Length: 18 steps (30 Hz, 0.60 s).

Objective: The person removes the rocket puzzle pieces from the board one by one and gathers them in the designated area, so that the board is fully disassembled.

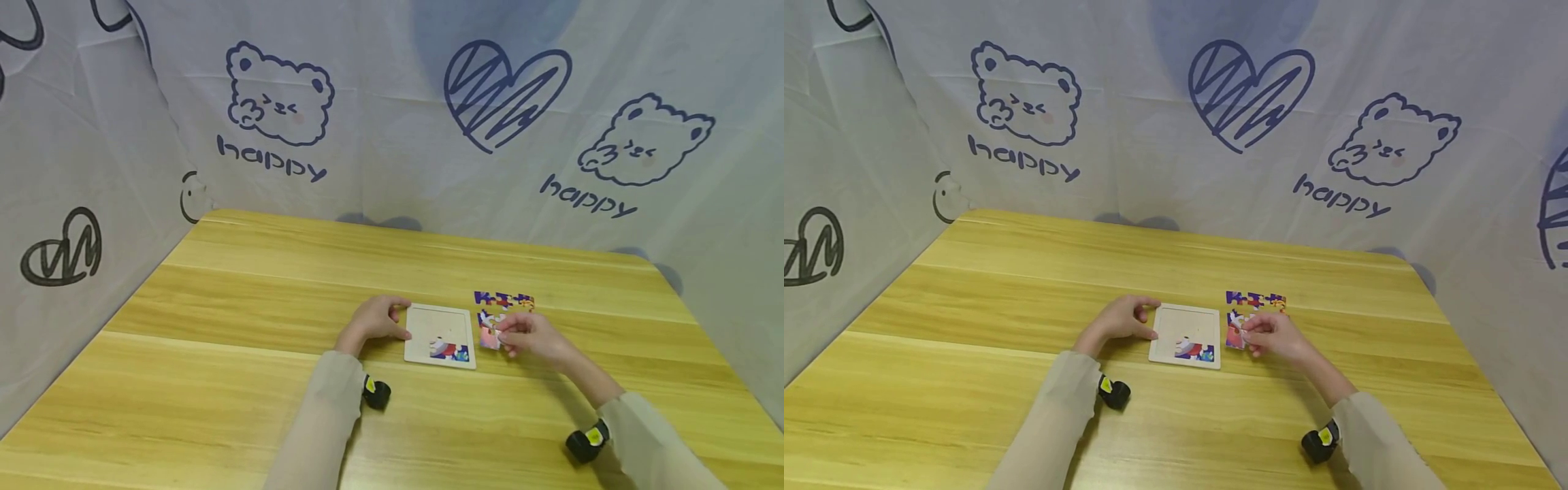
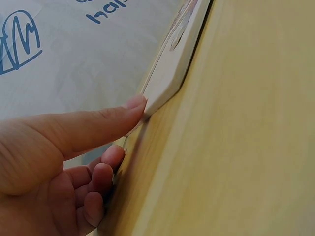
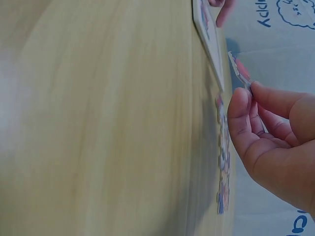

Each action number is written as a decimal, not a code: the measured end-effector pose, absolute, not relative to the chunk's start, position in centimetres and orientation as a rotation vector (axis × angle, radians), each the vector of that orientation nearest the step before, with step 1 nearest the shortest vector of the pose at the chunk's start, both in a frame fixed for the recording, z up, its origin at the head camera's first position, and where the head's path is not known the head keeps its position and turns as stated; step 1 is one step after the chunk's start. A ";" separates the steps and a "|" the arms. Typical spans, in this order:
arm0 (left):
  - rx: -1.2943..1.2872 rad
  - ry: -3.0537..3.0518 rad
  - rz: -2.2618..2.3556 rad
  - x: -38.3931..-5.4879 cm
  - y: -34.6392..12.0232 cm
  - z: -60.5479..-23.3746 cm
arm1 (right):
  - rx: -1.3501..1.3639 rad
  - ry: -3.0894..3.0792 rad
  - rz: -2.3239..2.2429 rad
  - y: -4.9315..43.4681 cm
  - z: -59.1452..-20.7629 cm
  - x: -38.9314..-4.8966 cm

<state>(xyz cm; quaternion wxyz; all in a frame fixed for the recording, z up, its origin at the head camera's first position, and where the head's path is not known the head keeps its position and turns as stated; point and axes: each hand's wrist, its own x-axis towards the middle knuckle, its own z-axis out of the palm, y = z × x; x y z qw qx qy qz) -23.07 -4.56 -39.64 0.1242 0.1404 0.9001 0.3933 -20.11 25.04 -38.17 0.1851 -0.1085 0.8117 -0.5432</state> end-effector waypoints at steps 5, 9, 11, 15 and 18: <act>0.402 2.626 1.143 -23.2 -4.5 -39.8 | -0.287 2.316 -1.463 25.2 -38.6 -20.3; 0.406 2.629 1.144 -23.2 -4.6 -39.8 | -0.301 2.350 -1.404 25.1 -38.8 -20.6; 0.407 2.630 1.145 -23.2 -4.6 -39.9 | -0.297 2.378 -1.379 25.0 -39.0 -20.7; 0.405 2.631 1.148 -23.2 -4.6 -39.9 | -0.272 2.440 -1.335 24.7 -39.1 -21.0; 0.408 2.631 1.149 -23.2 -4.6 -39.9 | -0.250 2.473 -1.319 24.5 -39.1 -21.1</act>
